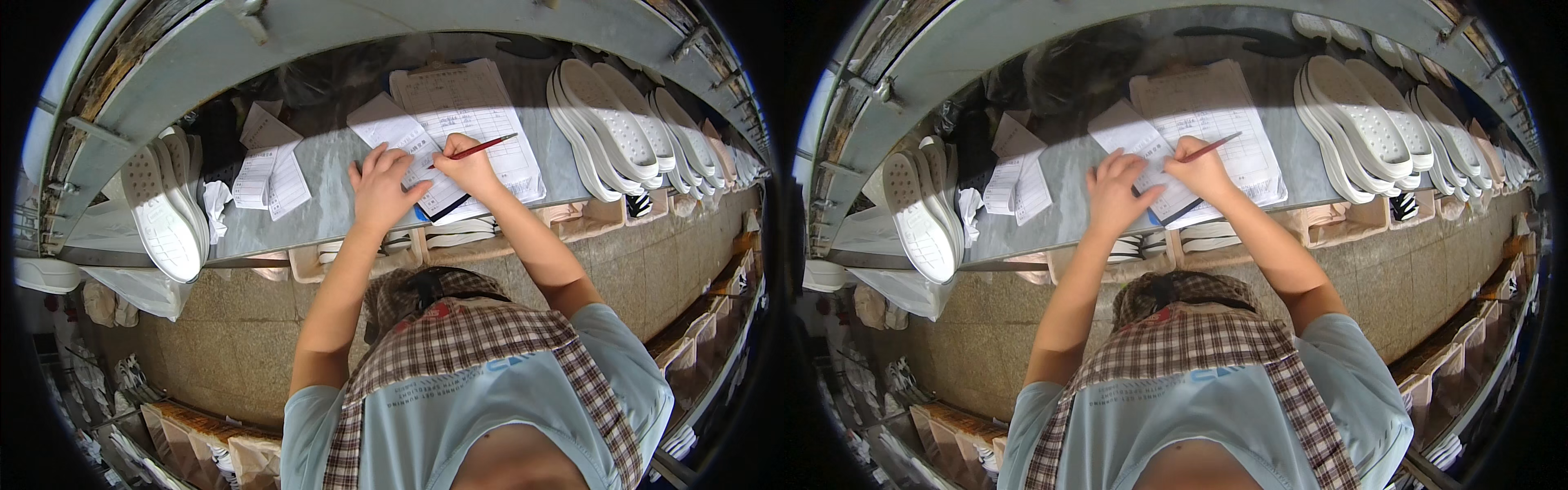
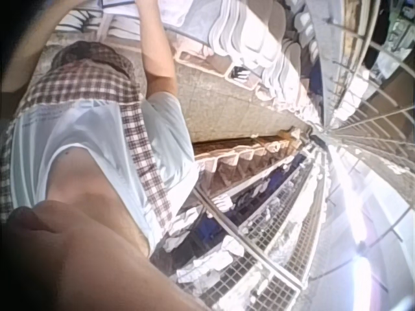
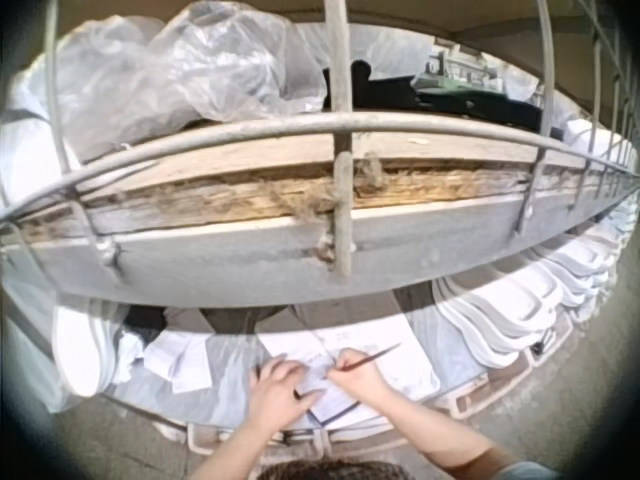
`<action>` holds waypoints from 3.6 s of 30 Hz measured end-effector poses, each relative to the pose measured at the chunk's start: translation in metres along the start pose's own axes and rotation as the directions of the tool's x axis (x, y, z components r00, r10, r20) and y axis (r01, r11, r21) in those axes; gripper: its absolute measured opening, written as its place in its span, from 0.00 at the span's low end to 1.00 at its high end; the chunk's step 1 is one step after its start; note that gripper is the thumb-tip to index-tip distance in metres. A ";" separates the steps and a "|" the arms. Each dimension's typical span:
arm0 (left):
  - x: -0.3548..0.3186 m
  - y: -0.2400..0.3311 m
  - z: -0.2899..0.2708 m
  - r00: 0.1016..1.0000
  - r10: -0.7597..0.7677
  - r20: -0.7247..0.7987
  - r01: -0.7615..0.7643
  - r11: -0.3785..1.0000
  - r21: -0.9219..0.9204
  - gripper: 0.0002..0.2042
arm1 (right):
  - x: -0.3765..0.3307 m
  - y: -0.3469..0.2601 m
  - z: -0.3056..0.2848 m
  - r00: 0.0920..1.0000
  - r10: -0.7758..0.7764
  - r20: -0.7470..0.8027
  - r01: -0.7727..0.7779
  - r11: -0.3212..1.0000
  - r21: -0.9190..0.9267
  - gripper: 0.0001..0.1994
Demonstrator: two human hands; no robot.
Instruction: The person stands at a workbench and repeatedly writes on small paper slips using a red pen, then places each slip into a small black booklet. The person continues this cycle for the duration of the clip.
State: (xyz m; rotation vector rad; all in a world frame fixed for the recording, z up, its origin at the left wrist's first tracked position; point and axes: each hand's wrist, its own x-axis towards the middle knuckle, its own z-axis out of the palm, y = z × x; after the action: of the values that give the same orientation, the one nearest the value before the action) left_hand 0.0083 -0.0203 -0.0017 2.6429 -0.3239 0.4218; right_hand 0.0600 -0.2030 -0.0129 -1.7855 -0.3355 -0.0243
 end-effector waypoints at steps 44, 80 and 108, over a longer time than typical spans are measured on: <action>0.000 0.003 -0.004 1.000 0.009 -0.022 -0.008 1.000 0.010 0.24 | 0.003 0.002 -0.006 0.993 0.078 -0.093 -0.075 0.997 0.037 0.12; 0.001 0.002 -0.002 1.000 -0.002 0.022 0.002 1.000 0.001 0.30 | -0.013 -0.007 -0.008 0.997 0.076 -0.007 -0.076 0.996 0.047 0.12; 0.001 0.004 -0.004 1.000 0.021 -0.019 -0.021 1.000 0.015 0.26 | -0.033 -0.006 -0.021 0.996 0.089 0.022 -0.089 0.996 -0.020 0.13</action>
State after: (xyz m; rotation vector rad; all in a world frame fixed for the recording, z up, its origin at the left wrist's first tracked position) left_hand 0.0069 -0.0222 0.0030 2.6504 -0.3439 0.4583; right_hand 0.0304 -0.2292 -0.0089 -1.8193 -0.2729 0.0565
